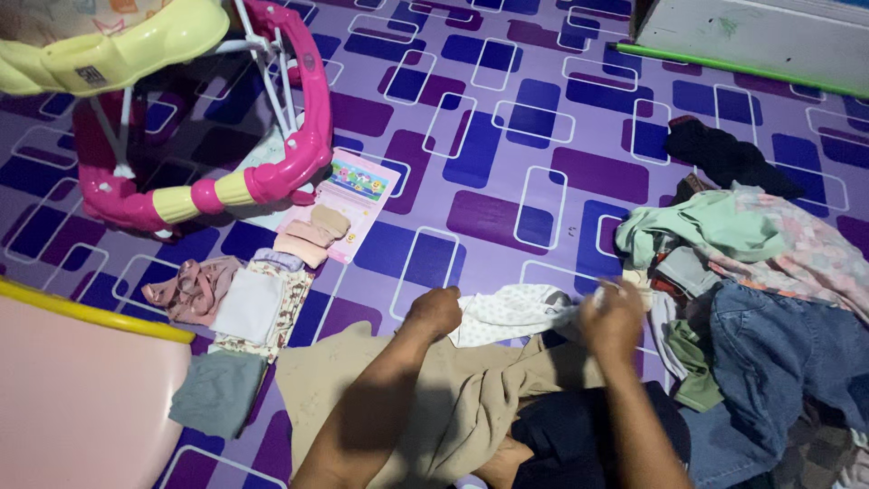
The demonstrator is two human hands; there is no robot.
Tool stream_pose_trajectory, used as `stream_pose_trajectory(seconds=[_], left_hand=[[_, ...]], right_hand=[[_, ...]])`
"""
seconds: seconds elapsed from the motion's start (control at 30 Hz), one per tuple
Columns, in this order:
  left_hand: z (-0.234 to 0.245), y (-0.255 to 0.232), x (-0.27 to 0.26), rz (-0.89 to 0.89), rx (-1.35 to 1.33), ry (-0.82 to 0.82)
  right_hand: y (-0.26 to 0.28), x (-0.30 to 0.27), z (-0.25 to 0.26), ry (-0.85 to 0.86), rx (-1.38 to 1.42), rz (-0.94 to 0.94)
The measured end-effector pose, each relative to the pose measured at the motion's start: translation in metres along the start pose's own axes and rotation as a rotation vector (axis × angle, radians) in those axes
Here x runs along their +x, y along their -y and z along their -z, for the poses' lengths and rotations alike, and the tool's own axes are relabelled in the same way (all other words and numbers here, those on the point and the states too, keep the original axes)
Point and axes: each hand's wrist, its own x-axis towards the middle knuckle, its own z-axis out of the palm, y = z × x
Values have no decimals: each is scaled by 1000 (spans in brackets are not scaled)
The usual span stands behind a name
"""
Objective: The person folds several items of clothing by hand, including a pair of underwear, a white tank top, a patterned onesie, and a pair of light green shorts, placing them into a stack on the floor.
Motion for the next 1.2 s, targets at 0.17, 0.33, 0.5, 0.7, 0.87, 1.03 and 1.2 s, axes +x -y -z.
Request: stream_pose_trajectory(seconds=[0.17, 0.33, 0.5, 0.7, 0.87, 1.03, 1.2], left_hand=[[-1, 0, -4, -7, 16, 12], [-3, -2, -10, 40, 34, 83], [12, -22, -23, -22, 13, 73], [32, -45, -40, -84, -88, 31], [31, -31, -32, -71, -131, -18], [53, -15, -38, -135, -482, -242], [98, -20, -59, -331, -687, -335]], right_hand=[[56, -26, -84, 602, 569, -299], [114, -27, -120, 210, 107, 258], [136, -17, -93, 705, 460, -140], [119, 8, -48, 646, 846, -234], [87, 45, -2, 660, 942, -514], [39, 62, 55, 396, 1005, -419], [30, 61, 119, 336, 1047, -515]])
